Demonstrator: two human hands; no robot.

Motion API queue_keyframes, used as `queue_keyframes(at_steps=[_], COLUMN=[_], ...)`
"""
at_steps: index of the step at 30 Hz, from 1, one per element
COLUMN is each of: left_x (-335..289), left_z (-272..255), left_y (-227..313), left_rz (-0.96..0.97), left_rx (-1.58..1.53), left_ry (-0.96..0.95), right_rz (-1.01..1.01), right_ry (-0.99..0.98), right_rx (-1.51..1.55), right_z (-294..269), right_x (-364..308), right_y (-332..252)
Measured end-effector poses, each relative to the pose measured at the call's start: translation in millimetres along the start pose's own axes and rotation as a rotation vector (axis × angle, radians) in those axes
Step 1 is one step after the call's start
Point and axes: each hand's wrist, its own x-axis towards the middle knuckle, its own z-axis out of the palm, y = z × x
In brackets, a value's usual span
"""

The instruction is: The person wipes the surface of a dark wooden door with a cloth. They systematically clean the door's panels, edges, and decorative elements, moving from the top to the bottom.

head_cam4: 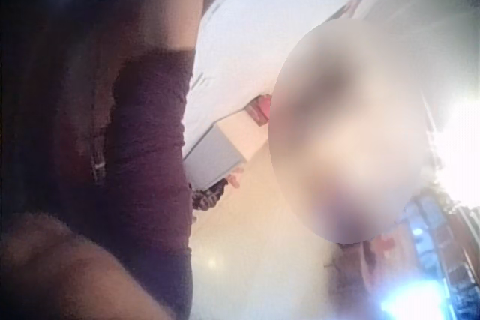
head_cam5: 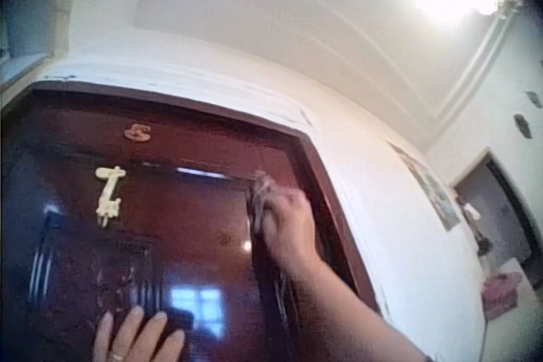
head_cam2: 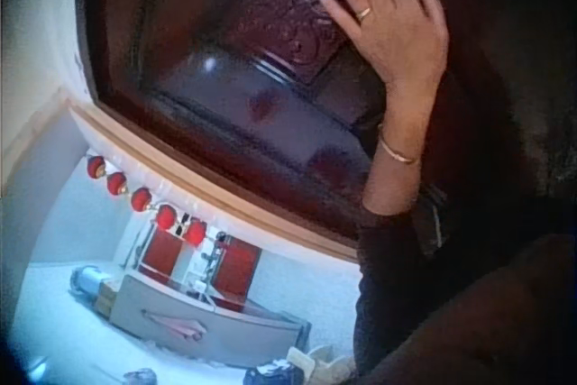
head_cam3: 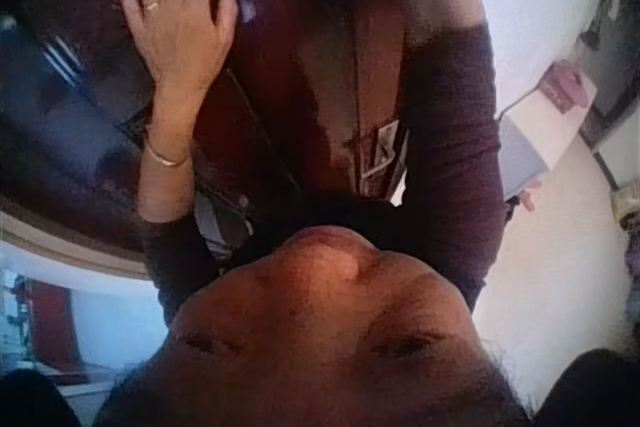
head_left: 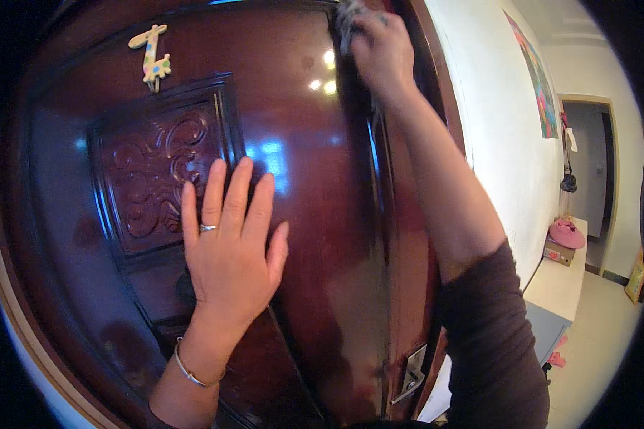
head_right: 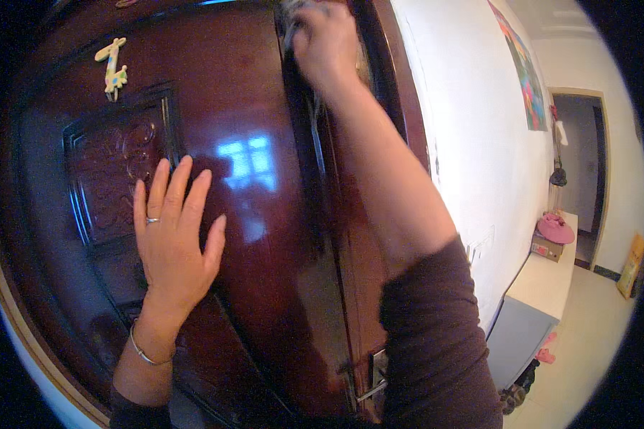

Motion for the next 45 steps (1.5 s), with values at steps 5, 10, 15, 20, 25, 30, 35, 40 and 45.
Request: queue_keyframes(at_steps=[5, 10, 15, 20, 25, 30, 35, 40, 45], left_x=[-9.4, -12.9, -14.9, -13.0, -16.0, -10.0, -14.1, -16.2, -14.7], left_z=[-5.2, 1.7, 3.8, 5.4, -2.5, 6.1, 0.5, -0.7, 5.5], left_y=[-5.6, -1.1, 3.0, 6.2, 0.7, 7.7, 1.8, -0.5, 3.7], left_rz=[-0.027, 0.009, -0.015, -0.034, -0.034, -0.01, -0.021, -0.021, -0.006], left_rx=[-0.072, 0.001, 0.001, -0.047, -0.008, -0.079, -0.029, -0.037, -0.047], left_ry=[0.003, 0.003, 0.048, 0.012, 0.018, 0.035, 0.02, 0.021, 0.059], right_rz=[-0.268, -0.31, -0.236, -0.253, -0.351, -0.144, -0.131, -0.014, -0.073], right_ry=[-0.304, -0.31, -0.065, -0.066, 0.048, -0.08, -0.097, -0.262, -0.415], right_rx=[0.499, 0.48, 0.307, 0.411, 0.471, -0.13, -0.014, 0.08, 0.165], right_z=[-72.3, -70.0, 12.4, 48.2, 53.9, 23.2, -13.7, -96.4, -155.2], right_x=[-93.5, -86.5, -5.5, 48.6, 63.7, 42.6, -9.4, -115.1, -173.2], right_y=[-112.4, -108.9, -102.4, -139.3, -119.9, 9.1, -5.1, -53.6, -83.2])
